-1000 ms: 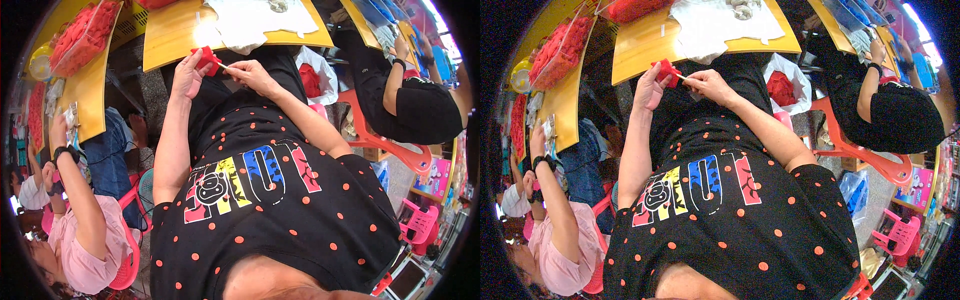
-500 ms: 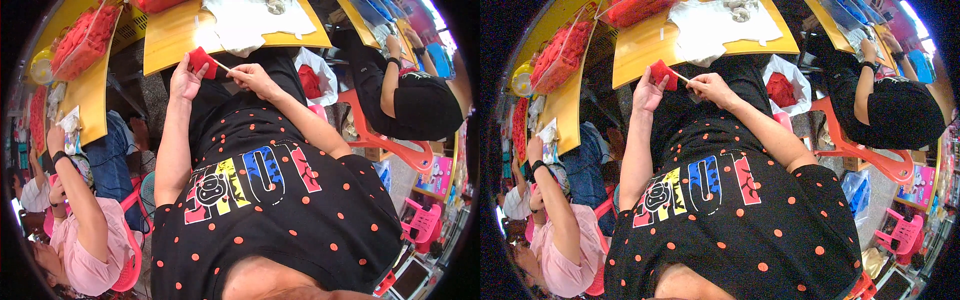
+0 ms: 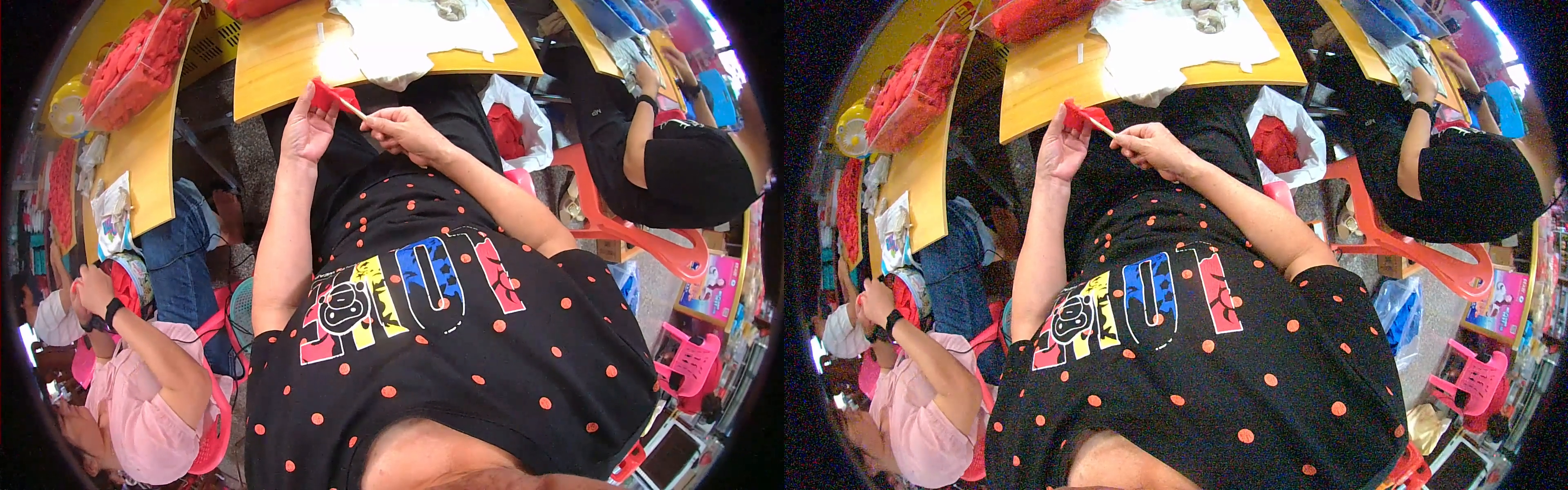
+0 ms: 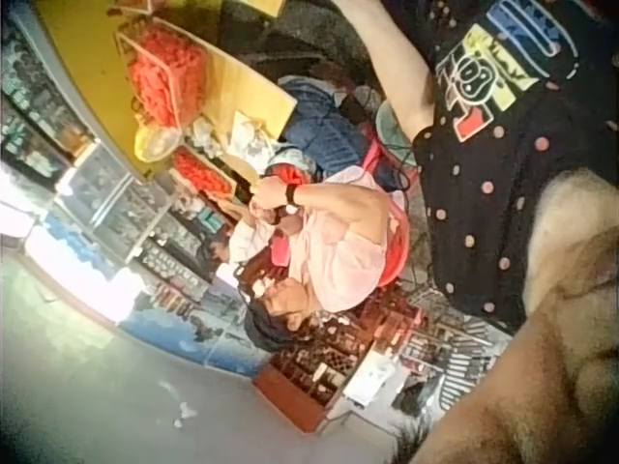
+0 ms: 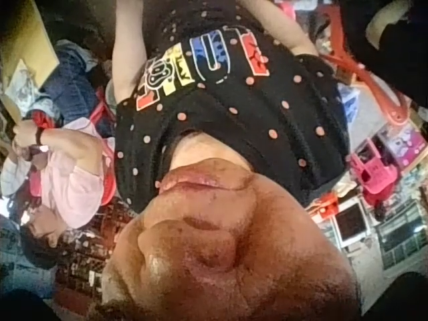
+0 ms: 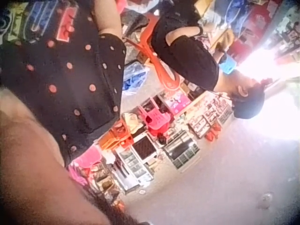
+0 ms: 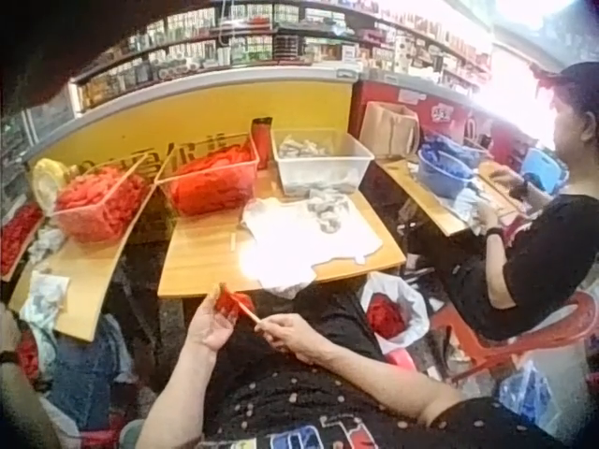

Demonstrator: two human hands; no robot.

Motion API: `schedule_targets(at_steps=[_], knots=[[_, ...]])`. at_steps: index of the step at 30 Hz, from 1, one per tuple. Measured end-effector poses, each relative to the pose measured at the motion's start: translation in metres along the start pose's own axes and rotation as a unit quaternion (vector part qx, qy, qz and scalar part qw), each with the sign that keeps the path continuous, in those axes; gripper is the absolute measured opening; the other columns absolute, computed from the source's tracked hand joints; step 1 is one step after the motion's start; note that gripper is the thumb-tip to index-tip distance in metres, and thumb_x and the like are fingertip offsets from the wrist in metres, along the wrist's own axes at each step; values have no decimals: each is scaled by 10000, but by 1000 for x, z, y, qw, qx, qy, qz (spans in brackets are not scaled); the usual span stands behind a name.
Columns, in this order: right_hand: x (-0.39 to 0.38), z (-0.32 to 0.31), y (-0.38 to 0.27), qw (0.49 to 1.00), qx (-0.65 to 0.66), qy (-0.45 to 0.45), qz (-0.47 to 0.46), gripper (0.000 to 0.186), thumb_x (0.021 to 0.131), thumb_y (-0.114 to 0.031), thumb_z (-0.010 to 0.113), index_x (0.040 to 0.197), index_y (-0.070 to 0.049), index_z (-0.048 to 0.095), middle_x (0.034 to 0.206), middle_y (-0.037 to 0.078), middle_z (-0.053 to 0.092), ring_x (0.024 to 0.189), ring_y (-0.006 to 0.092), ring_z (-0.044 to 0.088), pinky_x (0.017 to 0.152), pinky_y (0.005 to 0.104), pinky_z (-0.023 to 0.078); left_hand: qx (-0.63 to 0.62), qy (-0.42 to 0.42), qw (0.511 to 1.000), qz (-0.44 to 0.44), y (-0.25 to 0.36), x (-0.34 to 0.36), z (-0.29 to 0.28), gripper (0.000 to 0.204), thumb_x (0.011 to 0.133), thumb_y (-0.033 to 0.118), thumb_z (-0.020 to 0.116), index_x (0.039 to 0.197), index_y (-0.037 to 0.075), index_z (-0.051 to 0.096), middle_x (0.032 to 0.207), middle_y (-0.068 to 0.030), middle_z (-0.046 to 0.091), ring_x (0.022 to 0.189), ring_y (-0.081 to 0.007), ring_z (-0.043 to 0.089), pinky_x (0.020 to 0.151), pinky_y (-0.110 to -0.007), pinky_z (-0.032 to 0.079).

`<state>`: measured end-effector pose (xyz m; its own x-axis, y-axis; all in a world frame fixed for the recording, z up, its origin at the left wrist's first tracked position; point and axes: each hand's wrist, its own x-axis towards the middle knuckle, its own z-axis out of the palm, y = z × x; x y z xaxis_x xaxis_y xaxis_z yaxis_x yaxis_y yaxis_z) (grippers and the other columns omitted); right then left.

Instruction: Stuffing and shaping small red fabric items using a wooden stick in a workshop environment.

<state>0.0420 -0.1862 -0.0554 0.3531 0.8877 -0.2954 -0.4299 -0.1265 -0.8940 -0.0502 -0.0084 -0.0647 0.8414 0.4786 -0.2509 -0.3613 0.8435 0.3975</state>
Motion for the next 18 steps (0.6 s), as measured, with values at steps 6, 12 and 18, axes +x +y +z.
schedule_targets(at_steps=[6,12,18], knots=[[1,0,1,1000,5,-13,17,204,919,-236,534,894,-44,597,652,-63,446,488,15,316,427,162,234,-2,36,999,5,-3,6,-10,175,783,173,701,917,74,645,923,-43,668,880,-163,624,815,-319,520],[0,3,4,1000,12,-2,-8,211,920,-240,534,883,-40,591,649,-61,442,485,18,315,423,163,235,6,22,999,28,-11,2,-5,153,806,161,678,929,78,639,915,-33,669,860,-146,627,801,-313,522],[2,3,8,999,-16,22,-44,215,911,-228,541,860,-34,617,623,-53,474,484,21,369,419,166,282,57,8,997,55,-16,-3,1,148,825,155,658,953,85,633,926,-27,666,868,-140,627,799,-318,522]])
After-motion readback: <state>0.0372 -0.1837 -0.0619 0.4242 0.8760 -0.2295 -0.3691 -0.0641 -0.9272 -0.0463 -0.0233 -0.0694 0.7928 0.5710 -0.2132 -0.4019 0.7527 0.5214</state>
